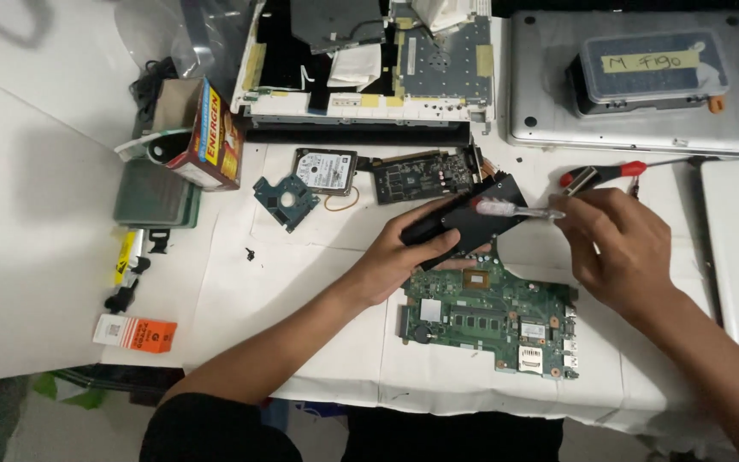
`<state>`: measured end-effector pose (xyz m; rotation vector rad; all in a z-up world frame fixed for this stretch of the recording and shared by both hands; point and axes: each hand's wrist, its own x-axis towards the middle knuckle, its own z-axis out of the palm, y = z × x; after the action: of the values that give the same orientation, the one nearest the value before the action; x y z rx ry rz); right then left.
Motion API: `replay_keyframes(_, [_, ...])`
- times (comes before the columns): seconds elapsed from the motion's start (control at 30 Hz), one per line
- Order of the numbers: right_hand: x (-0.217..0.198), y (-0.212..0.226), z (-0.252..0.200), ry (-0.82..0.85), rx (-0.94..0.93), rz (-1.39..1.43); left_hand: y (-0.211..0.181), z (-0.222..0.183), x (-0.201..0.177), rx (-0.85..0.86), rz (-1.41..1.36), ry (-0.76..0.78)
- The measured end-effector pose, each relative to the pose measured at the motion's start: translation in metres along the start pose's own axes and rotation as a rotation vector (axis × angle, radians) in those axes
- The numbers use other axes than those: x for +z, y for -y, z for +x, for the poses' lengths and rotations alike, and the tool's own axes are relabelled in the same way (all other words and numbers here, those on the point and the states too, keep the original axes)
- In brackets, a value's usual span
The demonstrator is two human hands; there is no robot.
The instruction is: Cleaning dust from a laptop heatsink using a toothbrush on a repair workbench.
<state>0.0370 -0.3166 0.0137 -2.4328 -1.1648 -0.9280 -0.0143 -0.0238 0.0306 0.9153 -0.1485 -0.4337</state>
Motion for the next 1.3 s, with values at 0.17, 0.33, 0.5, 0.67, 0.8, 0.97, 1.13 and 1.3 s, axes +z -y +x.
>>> replay_keyframes(0.17, [0.012,-0.004,-0.007,-0.024,-0.117,-0.039,-0.001,0.001,-0.004,-0.036,0.157,0.006])
replay_keyframes(0.33, [0.016,0.000,-0.020,-0.064,-0.021,-0.149,0.006,0.002,-0.007,-0.048,0.059,0.073])
replay_keyframes(0.5, [0.019,-0.005,-0.022,0.062,0.008,-0.258,0.004,0.000,-0.003,-0.106,0.059,0.046])
replay_keyframes(0.67, [0.029,-0.013,-0.040,0.024,-0.029,-0.174,0.004,0.007,-0.008,-0.117,0.121,-0.045])
replay_keyframes(0.8, [0.012,-0.007,-0.013,-0.146,-0.025,-0.160,-0.009,0.007,-0.001,-0.166,0.192,-0.195])
replay_keyframes(0.97, [0.011,-0.001,-0.019,-0.024,-0.100,-0.110,-0.006,0.009,-0.004,-0.107,0.199,-0.393])
replay_keyframes(1.13, [0.013,-0.003,-0.027,-0.066,-0.034,-0.119,0.000,0.011,-0.008,-0.020,0.147,-0.423])
replay_keyframes(1.3, [0.009,-0.005,-0.022,0.042,-0.170,-0.066,-0.005,0.013,-0.009,0.035,0.133,-0.426])
